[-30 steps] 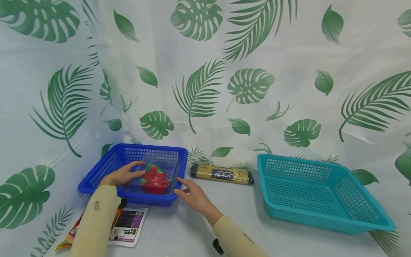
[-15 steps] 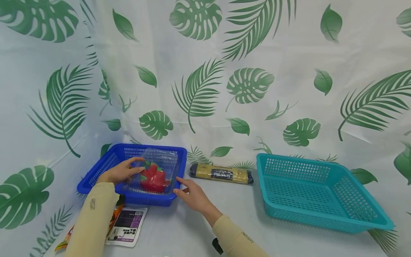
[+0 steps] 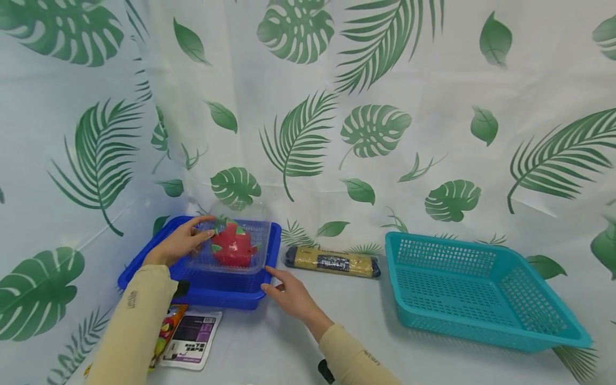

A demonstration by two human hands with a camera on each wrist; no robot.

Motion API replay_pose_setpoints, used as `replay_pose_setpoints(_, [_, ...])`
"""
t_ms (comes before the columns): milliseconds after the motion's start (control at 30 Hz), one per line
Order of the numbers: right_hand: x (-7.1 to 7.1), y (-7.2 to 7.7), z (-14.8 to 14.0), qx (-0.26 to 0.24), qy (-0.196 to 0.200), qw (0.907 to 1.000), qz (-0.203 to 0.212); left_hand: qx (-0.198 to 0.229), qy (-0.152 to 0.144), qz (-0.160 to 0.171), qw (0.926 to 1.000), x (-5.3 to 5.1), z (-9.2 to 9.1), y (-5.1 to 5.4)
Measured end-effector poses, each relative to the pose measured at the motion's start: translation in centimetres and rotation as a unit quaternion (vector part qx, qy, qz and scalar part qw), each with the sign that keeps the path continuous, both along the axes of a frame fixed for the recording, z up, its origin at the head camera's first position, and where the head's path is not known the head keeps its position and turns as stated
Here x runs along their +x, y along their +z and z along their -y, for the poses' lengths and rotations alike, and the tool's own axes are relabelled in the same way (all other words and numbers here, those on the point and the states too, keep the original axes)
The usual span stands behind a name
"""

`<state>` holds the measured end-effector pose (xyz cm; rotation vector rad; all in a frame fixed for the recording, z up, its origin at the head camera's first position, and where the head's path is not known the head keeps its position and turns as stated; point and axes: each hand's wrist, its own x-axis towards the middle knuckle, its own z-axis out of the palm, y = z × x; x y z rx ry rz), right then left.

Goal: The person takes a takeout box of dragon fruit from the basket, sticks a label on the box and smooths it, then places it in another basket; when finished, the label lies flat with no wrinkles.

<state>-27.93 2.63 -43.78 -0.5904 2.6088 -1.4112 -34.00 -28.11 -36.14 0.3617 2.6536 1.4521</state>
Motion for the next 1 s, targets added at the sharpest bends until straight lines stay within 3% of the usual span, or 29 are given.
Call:
replay_pose_setpoints(67, [0.0, -0.1, 0.0, -0.003, 0.0, 1.0, 0.002, 0.017, 0.014, -0.011, 0.9997, 0.0, 0.0, 0.1])
replay_pose_setpoints(267, [0.0, -0.3, -0.3, -0.019, 0.002, 0.9993, 0.032, 0.074, 0.017, -0.038, 0.9964, 0.0, -0.8, 0.7])
replay_pose_setpoints(433, [-0.4, -0.3, -1.1, -0.052, 0.003, 0.998, 0.035, 0.087, -0.002, -0.048, 0.9951, -0.2, -2.0, 1.7])
replay_pose_setpoints(567, [-1.2, 0.0, -2.1, -0.099, -0.023, 0.9946, 0.025, 0.088, -0.027, -0.042, 0.9948, -0.2, -3.1, 2.4])
replay_pose_setpoints(833, [-2.5, 3.0, -4.5, -0.193, -0.141, 0.9711, 0.003, 0.079, -0.063, -0.041, 0.994, -0.2, -5.4, 3.1])
replay_pose_setpoints(1000, [-2.1, 5.4, -5.5, -0.202, -0.147, 0.9678, -0.025, 0.062, -0.079, -0.048, 0.9938, -0.3, -7.0, 3.1])
